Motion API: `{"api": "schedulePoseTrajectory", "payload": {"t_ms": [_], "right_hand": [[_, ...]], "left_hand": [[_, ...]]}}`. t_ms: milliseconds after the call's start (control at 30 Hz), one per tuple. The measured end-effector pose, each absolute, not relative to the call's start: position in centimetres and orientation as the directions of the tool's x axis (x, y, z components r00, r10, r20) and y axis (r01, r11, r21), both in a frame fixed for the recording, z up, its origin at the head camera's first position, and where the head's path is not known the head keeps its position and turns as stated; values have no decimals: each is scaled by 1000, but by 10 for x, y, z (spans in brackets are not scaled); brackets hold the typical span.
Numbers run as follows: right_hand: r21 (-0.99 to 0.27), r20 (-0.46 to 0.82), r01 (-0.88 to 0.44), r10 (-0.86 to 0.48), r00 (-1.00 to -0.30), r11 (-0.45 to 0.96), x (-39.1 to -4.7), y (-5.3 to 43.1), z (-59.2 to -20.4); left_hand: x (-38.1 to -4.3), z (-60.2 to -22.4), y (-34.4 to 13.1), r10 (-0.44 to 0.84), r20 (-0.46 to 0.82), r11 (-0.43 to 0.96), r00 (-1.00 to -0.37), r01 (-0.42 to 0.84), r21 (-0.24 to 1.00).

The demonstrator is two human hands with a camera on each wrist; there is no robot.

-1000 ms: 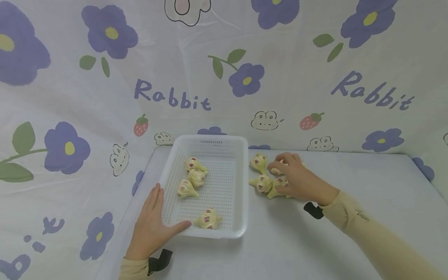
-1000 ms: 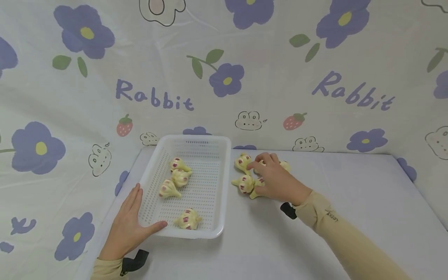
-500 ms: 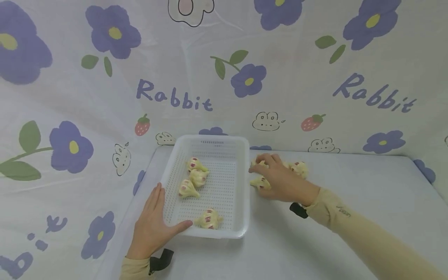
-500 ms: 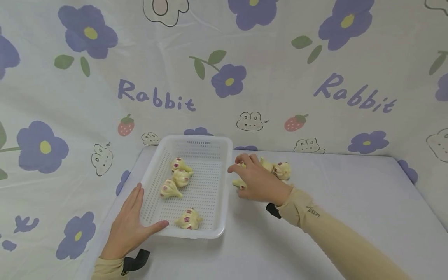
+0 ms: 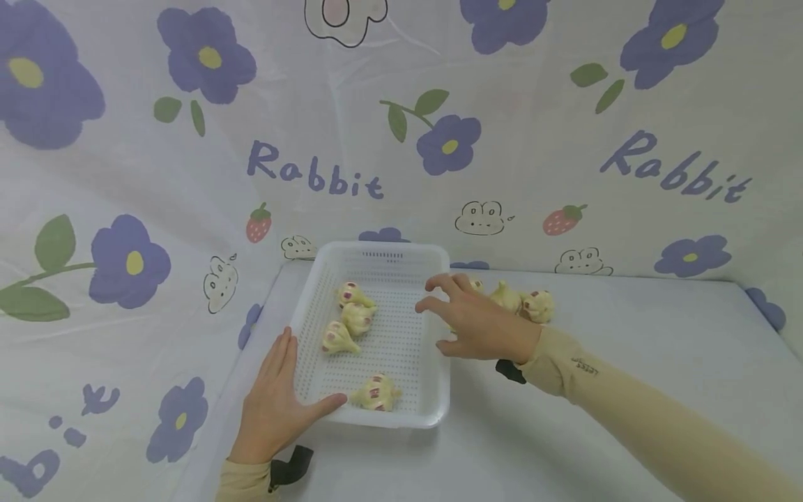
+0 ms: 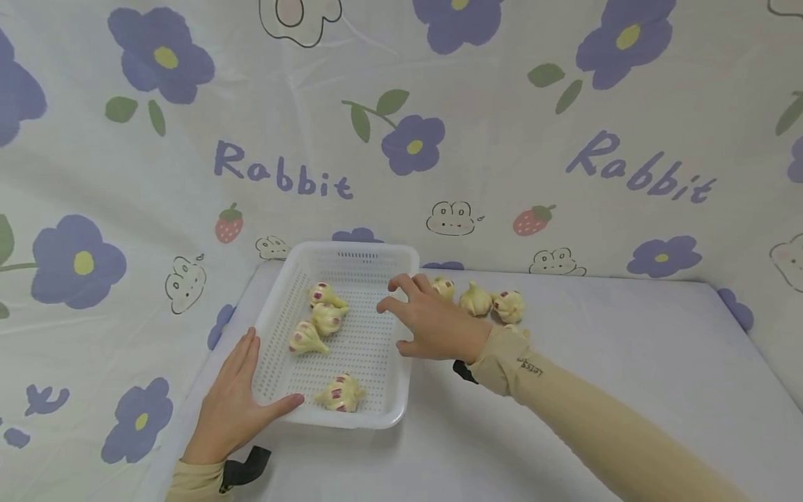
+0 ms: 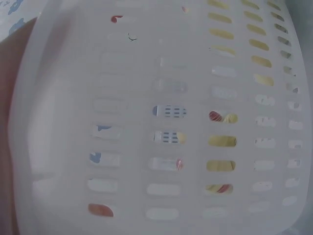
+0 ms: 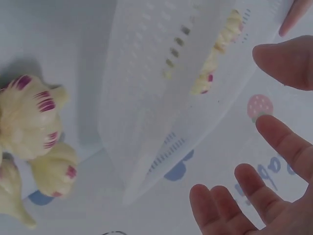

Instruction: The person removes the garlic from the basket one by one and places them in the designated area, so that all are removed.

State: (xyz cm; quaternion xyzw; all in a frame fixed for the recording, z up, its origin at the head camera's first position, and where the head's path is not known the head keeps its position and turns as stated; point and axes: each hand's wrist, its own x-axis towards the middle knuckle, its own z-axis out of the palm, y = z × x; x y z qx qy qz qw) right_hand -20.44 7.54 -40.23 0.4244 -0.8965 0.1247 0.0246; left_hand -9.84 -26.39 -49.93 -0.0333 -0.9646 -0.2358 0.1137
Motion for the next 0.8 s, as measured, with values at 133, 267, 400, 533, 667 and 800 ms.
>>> {"api": "schedulePoseTrajectory", "payload": {"t_ms": [133,267,400,533,667,800], "right_hand": [[-183,125,-793,-786,-605,581,-206,65,-400],[-158,102,-809,-805,-584,566,-206,53,-399],[-134,63,-811,-812,-581,570,-205,42,-398],[-118,36,-816,-819,-572,565,-201,30,-398],[-98,34,-834,-835,-549,544,-197,19,-398],[-64,36,-853,-853,-520,517,-194,11,-400]], "left_hand": [[-97,-499,-263,10,236,888,-972,117,444],[-96,-497,-262,6,231,891,-973,110,441],[-96,-497,-261,4,228,892,-974,107,439],[-95,-496,-260,5,232,894,-973,109,435],[-95,-496,-260,7,234,894,-972,111,435],[-94,-495,-259,5,229,894,-973,107,435]]}}
